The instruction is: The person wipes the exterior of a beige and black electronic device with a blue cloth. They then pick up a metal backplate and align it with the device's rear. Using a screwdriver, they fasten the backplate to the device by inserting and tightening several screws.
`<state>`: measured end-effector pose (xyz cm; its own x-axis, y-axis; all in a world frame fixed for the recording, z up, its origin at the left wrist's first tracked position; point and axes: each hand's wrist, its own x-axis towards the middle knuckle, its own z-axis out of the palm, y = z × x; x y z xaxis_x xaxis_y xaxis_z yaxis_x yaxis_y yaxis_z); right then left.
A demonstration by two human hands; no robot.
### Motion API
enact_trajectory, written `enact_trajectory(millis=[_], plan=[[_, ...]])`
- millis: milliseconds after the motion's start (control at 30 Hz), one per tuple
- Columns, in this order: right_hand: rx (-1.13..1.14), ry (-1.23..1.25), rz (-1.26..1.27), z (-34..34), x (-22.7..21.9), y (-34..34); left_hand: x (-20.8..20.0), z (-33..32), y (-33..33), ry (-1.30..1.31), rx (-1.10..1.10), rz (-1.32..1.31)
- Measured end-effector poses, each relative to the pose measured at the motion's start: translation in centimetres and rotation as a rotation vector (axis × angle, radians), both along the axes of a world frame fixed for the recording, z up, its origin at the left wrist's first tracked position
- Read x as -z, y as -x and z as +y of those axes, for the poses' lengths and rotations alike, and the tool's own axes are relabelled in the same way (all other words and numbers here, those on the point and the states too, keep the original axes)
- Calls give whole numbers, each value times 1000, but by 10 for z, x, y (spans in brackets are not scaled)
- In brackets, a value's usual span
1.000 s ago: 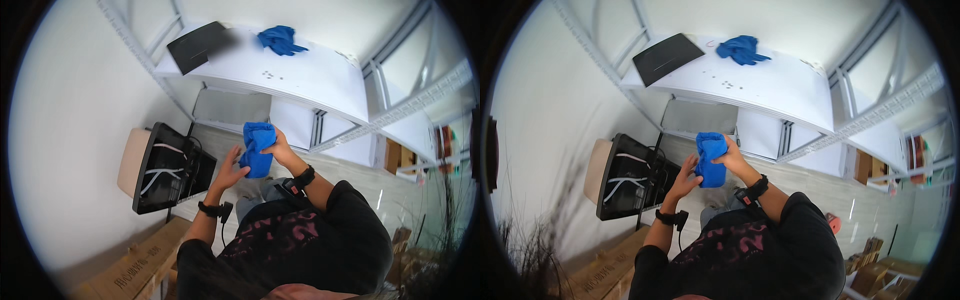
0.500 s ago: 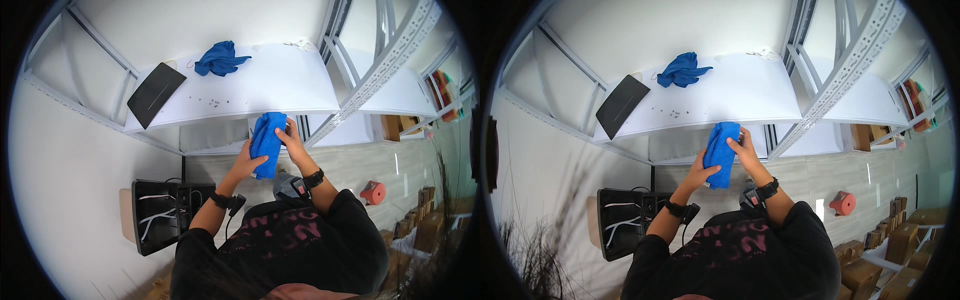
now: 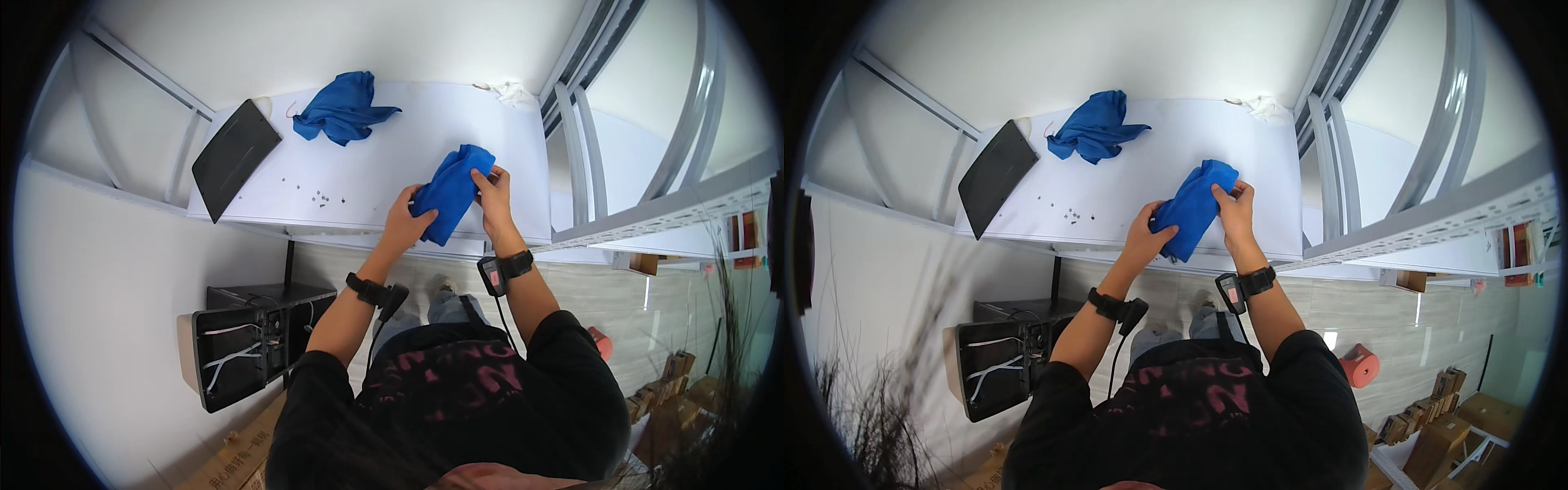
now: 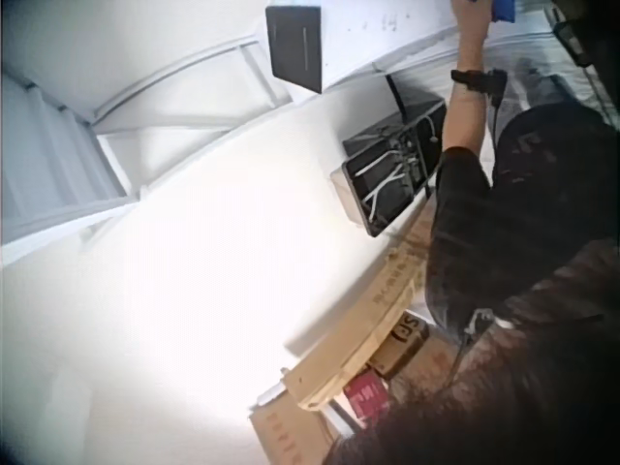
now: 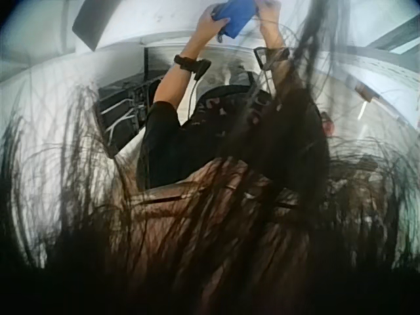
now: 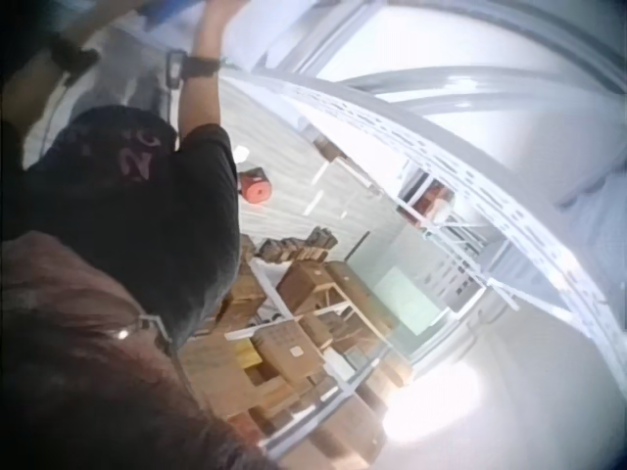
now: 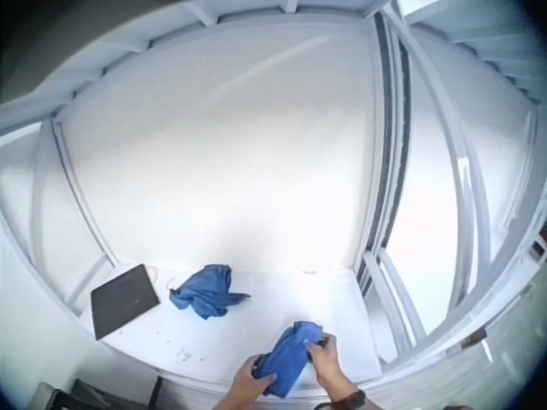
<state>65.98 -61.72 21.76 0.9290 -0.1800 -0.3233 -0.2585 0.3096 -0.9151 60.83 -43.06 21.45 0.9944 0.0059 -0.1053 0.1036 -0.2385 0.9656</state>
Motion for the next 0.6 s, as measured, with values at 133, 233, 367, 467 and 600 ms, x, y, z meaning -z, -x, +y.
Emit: enact_trajectory(millis=[133,233,367,467,600], plan=[[-15,127,-83,-7,15,-9,14,-22,-28,-118,-65,-60],[-73,165,-71,-16,24,-15,23,-29,-42,-218,-30,-70],[-54,149,-68,-23,34,-17,29,-29,-46,-260,11,-80],[72,287,-61,-16,41,-7,37,-25,-37,-259,-40,-137],[256,400,-319,-3,39,14,23,2,-4,-270,-22,-286]])
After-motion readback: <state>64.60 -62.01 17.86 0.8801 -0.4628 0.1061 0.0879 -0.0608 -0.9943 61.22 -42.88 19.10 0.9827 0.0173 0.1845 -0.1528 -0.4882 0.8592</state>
